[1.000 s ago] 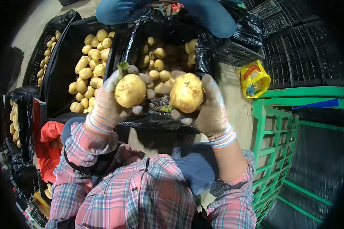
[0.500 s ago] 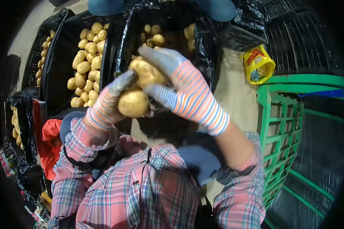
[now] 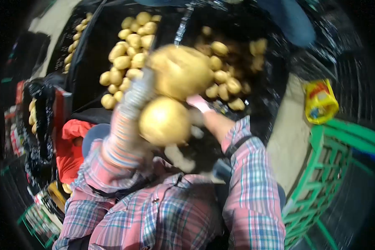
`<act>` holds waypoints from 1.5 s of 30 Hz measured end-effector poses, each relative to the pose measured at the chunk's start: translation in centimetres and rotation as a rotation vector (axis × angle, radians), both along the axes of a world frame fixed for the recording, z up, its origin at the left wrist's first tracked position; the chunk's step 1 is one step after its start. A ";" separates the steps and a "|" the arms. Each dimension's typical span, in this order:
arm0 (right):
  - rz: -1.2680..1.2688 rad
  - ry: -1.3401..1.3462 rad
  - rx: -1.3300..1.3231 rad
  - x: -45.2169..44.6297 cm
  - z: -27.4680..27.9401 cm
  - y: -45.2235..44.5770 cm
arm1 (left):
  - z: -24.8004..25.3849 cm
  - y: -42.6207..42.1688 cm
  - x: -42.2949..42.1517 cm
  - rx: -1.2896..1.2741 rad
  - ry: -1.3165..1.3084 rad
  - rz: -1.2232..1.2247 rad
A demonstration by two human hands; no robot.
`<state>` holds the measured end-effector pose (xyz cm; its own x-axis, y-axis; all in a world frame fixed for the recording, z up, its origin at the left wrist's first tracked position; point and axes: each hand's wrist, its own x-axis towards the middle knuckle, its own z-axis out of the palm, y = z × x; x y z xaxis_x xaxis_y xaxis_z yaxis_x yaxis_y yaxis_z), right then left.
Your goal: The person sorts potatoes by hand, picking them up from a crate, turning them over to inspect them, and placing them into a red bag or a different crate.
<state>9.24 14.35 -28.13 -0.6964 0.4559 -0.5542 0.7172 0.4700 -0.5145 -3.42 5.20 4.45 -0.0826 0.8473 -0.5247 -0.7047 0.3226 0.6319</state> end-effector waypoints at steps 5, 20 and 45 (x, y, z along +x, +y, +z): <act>0.174 -0.303 0.092 -0.2 -3.5 -0.3 | -1.8 -0.2 0.2 0.146 -0.194 -0.071; 0.271 -0.368 0.119 -2.0 -2.6 -0.1 | -1.3 -0.6 0.6 0.165 0.043 -0.229; -0.317 0.362 -0.433 6.6 17.5 3.5 | -2.8 -0.7 -0.2 0.299 -0.259 0.104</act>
